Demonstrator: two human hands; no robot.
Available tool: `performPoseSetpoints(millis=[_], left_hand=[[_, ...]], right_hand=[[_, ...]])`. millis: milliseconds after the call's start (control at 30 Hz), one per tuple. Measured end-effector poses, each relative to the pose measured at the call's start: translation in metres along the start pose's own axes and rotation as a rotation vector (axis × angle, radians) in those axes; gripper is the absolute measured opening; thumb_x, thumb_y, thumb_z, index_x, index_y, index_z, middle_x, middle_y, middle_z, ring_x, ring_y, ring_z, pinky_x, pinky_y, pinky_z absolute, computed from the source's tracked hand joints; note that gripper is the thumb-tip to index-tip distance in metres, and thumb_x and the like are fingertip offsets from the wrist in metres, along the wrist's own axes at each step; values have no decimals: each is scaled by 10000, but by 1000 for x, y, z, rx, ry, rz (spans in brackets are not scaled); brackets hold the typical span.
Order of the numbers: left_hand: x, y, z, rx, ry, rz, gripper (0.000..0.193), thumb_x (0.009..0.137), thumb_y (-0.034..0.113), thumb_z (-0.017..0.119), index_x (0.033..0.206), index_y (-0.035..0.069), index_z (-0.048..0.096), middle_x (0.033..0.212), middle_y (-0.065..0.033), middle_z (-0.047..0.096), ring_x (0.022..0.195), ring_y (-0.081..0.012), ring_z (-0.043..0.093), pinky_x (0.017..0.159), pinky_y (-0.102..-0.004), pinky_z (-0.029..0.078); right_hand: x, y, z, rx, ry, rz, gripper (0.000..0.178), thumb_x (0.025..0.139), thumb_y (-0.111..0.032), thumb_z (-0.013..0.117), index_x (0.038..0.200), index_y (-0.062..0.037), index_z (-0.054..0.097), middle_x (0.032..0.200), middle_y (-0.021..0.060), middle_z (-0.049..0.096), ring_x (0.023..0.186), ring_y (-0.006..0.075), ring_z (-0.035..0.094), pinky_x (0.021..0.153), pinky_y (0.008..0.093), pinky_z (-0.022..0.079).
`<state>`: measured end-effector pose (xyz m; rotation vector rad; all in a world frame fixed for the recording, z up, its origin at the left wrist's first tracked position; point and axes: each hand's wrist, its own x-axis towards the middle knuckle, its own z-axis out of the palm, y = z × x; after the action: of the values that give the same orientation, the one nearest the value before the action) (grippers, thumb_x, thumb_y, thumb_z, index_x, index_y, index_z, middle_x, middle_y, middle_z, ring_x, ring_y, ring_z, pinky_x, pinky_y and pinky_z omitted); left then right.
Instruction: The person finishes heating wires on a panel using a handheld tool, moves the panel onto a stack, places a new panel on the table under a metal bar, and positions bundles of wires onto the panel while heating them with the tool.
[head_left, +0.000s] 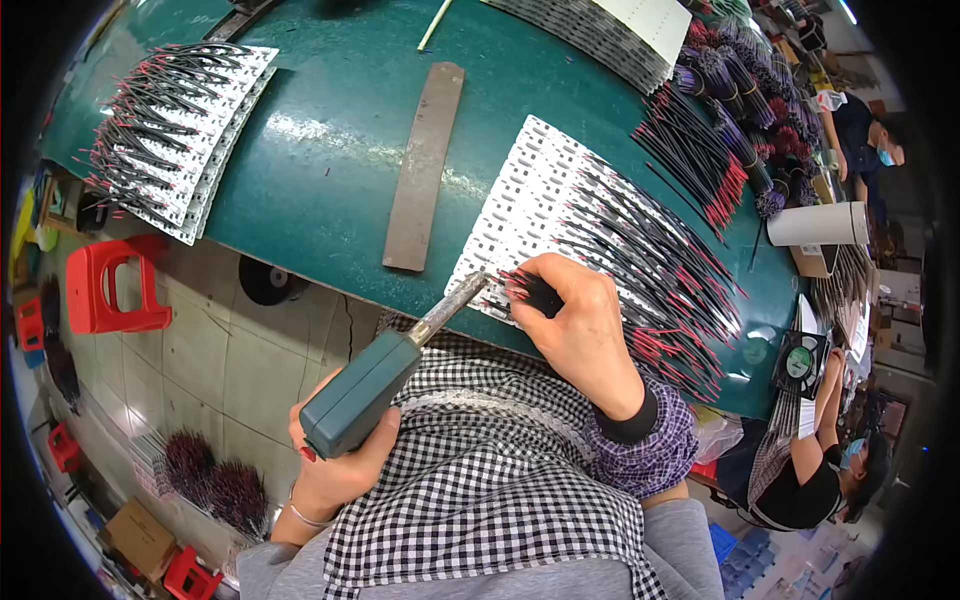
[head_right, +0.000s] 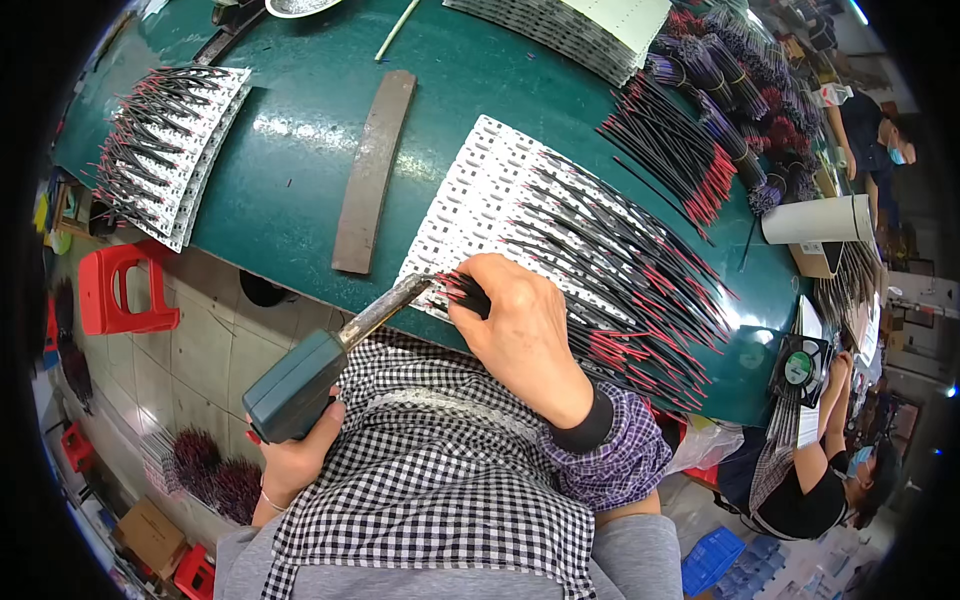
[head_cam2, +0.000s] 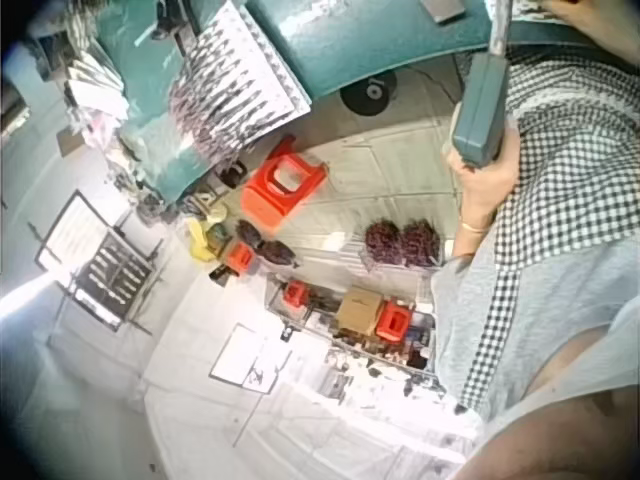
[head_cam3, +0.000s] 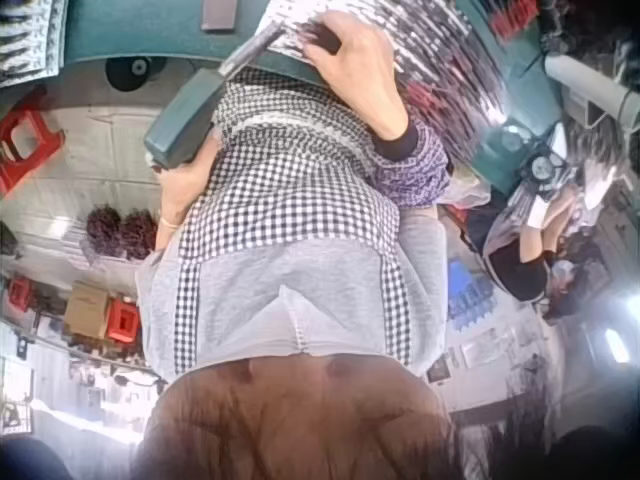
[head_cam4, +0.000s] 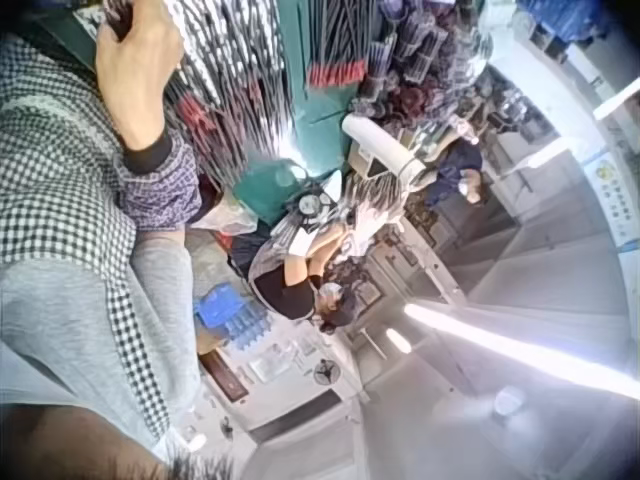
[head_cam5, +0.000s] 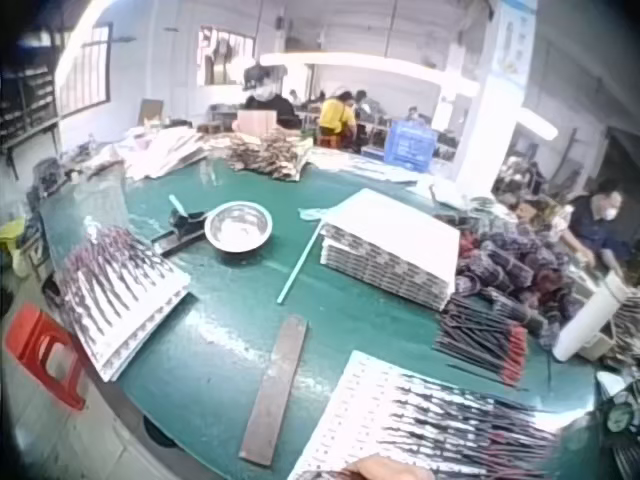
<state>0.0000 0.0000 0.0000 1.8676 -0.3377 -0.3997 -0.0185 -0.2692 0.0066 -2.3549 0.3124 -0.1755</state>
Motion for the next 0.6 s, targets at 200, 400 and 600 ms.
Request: performPoseSetpoints(millis=[200, 400, 600], left_hand=[[2, 4, 0, -15, -15, 3, 279, 742, -10, 746, 1010, -68, 690, 909, -124, 703, 738, -176, 685, 650, -275, 543], [2, 9, -1, 0, -27, -53, 278, 739, -12, 743, 1007, -64, 694, 916, -127, 704, 747, -177, 687, 653, -278, 545], [0, 6, -1, 17, 1, -31, 248, 734, -11, 738, 974, -59, 701, 890, -123, 690, 719, -179, 674, 636, -280, 540]], right_hand=[[1, 1, -2, 13, -15, 11, 194, 739, -42, 730, 918, 5, 673, 805, 167, 681, 736, 345, 679, 651, 409, 527], [1, 2, -3, 8, -20, 6, 187, 737, -51, 730, 907, 9, 678, 806, 172, 678, 738, 349, 676, 655, 412, 523], [2, 2, -2, 13, -20, 11, 185, 743, -58, 728, 908, 10, 679, 812, 172, 676, 744, 353, 674, 662, 412, 522]])
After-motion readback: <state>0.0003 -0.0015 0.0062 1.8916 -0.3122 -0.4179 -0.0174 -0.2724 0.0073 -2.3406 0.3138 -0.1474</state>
